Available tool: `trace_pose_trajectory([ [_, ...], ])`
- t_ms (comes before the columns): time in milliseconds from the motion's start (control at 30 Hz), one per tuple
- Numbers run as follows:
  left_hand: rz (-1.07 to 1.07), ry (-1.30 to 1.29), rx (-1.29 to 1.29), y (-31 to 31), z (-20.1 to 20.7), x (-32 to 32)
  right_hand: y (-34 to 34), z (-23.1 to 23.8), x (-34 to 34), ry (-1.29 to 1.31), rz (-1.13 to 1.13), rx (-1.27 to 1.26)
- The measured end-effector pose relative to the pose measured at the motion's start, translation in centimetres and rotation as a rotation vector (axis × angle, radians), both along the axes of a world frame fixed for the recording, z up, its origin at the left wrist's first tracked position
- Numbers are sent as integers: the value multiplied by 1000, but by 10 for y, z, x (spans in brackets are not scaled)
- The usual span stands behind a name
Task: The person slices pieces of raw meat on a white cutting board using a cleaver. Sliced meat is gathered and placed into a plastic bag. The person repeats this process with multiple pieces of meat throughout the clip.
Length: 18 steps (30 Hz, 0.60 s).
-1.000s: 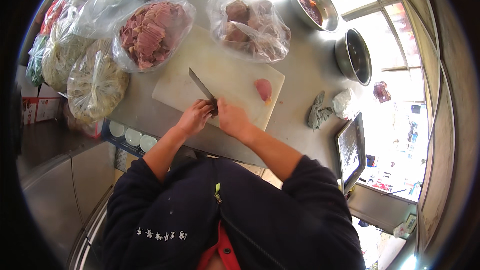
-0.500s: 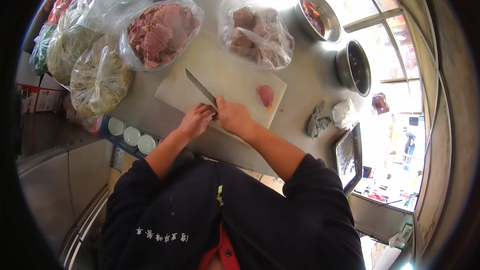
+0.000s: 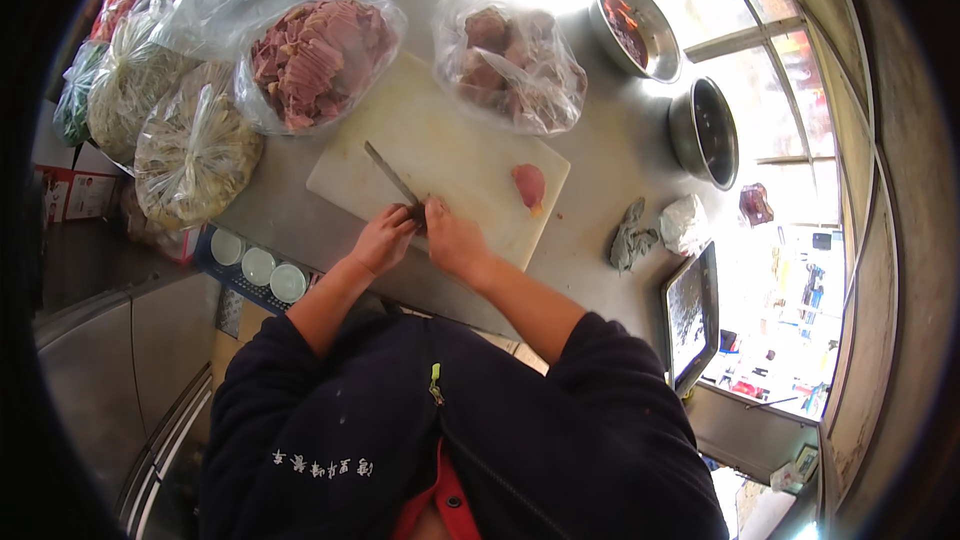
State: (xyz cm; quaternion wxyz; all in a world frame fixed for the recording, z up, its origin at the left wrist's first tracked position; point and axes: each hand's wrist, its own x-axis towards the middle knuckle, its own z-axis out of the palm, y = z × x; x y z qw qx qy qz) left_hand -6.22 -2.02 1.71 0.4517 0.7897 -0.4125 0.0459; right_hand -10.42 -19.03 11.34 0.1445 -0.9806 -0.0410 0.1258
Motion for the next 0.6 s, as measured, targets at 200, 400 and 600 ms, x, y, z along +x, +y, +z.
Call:
trace_pose_trajectory([
  [200,29,-78,50,1,-9,3,0,8,3,76,8,-32],
  [400,22,-40,37,5,-5,4,-2,37,30,202,96,9],
  [600,41,-114,30,-2,-6,8,1,-7,4,-55,1,16],
])
